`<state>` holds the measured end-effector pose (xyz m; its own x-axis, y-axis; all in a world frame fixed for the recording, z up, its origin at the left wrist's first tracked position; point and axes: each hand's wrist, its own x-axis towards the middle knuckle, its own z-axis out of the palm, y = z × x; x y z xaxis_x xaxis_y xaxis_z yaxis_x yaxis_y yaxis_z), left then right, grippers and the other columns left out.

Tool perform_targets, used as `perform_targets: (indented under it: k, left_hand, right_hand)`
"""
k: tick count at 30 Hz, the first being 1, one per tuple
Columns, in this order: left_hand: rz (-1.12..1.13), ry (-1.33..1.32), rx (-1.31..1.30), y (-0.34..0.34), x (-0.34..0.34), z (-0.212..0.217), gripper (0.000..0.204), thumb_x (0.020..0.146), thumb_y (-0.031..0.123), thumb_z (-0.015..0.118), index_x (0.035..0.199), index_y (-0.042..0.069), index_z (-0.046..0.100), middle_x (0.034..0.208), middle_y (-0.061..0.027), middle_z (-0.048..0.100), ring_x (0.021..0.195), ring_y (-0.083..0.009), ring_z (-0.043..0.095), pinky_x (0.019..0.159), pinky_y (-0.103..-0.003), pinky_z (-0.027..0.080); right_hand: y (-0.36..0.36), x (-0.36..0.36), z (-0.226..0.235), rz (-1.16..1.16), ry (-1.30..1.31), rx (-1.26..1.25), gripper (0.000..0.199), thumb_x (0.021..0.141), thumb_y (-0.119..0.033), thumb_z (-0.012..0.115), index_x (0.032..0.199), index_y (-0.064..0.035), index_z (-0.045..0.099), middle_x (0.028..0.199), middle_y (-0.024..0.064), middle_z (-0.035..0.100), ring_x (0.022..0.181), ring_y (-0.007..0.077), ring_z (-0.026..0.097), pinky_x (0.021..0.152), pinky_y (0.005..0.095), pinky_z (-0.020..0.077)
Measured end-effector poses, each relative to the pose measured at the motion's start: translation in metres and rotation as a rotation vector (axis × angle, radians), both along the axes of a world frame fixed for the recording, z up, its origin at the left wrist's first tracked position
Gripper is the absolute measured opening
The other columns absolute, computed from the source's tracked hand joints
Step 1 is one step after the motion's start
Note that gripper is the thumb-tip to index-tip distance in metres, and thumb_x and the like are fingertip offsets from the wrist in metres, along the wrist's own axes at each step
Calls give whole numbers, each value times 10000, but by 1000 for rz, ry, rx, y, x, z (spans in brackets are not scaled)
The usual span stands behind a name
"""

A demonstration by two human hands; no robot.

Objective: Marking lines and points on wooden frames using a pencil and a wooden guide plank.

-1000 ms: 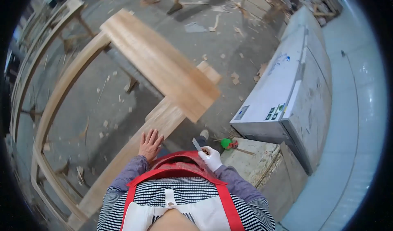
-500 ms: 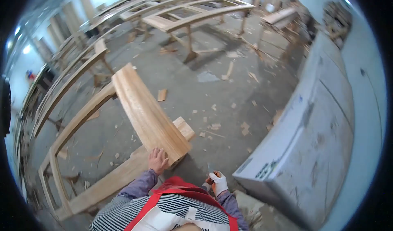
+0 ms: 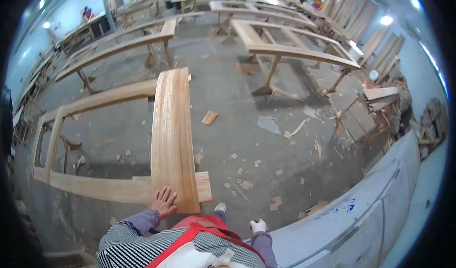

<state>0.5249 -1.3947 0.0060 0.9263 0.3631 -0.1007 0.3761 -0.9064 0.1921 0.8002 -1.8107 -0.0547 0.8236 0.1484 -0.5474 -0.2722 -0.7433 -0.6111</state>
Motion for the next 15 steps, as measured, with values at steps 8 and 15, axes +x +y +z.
perform_targets:
  k: [8,15]
  left_hand:
    - [35,154,-80,-2,10,36,686,893,547,534,1464,184,423,1579,-174,262,1482,-338,174,1176,-547,121]
    - [309,93,-59,-36,40,40,631,862,475,622,1390,158,485,1512,-182,379,1421,-357,308,1131,-532,268]
  right_hand:
    - [-104,87,-6,53,177,-304,320,702,-239,706,893,17,696,811,162,708,743,245,686,693,374,529]
    - [-130,257,-33,265,35,-354,333,698,-241,705,909,17,697,826,164,713,764,255,689,711,374,530]
